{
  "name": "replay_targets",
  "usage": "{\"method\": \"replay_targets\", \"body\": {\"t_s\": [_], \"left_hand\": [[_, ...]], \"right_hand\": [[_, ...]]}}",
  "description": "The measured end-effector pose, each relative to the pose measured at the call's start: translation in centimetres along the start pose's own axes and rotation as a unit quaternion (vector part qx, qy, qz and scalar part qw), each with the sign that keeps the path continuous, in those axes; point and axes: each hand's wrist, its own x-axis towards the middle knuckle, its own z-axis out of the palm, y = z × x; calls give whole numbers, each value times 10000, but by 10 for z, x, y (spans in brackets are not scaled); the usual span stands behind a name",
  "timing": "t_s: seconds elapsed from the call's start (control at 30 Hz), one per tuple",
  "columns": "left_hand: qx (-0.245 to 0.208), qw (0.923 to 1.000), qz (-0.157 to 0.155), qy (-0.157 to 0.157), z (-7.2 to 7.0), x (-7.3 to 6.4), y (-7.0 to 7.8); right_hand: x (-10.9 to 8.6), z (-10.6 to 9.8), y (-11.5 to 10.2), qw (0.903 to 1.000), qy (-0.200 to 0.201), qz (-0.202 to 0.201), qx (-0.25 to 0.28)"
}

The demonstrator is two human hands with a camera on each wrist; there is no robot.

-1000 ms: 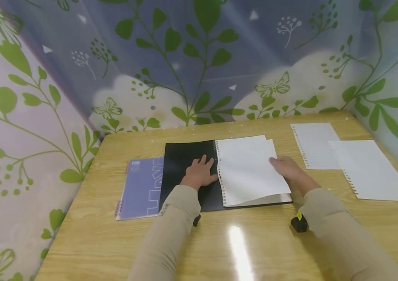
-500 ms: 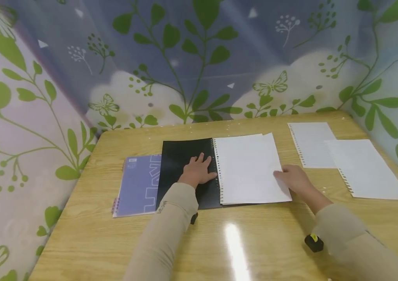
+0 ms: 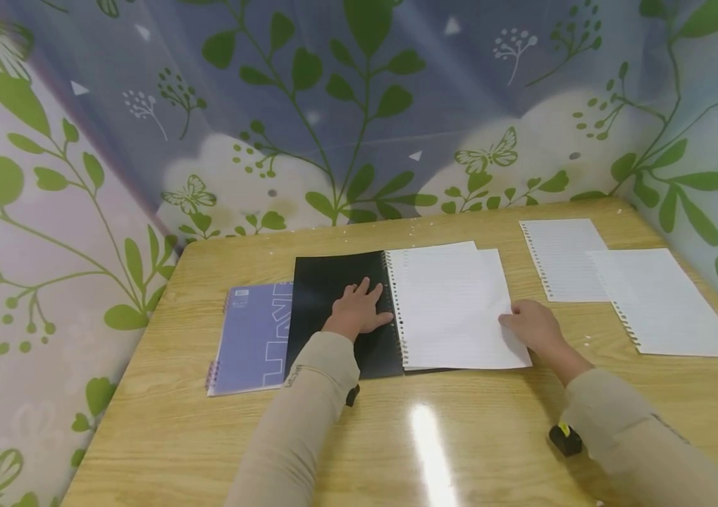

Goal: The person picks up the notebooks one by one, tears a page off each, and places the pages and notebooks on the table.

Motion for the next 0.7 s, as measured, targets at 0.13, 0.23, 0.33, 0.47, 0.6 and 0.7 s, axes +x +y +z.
{"method": "replay_targets", "body": {"t_s": [0.13,0.23,0.33,0.47,0.6,0.7], "left_hand": [[-16,10000,16,-10,0,0,0],[-42,10000,28,1,1,0,0],[-51,10000,25,-15,2,1,0],[22,10000,-25,-40,3,2,0],[25,10000,-25,-8,3,3,0],[1,10000,1,9,3,3,0]], "right_hand": [[0,-1,-1,9999,-85,-38,-66],[0,-3,-2,9997,-101,-122,-160],[0,-4,-3,9996,-135,-134,-204],[1,-3,-2,9995,-236,-72,-177],[3,-2,-1,9993,-276,-120,-228],[4,-3,1,9987,-310,-159,-374]]}}
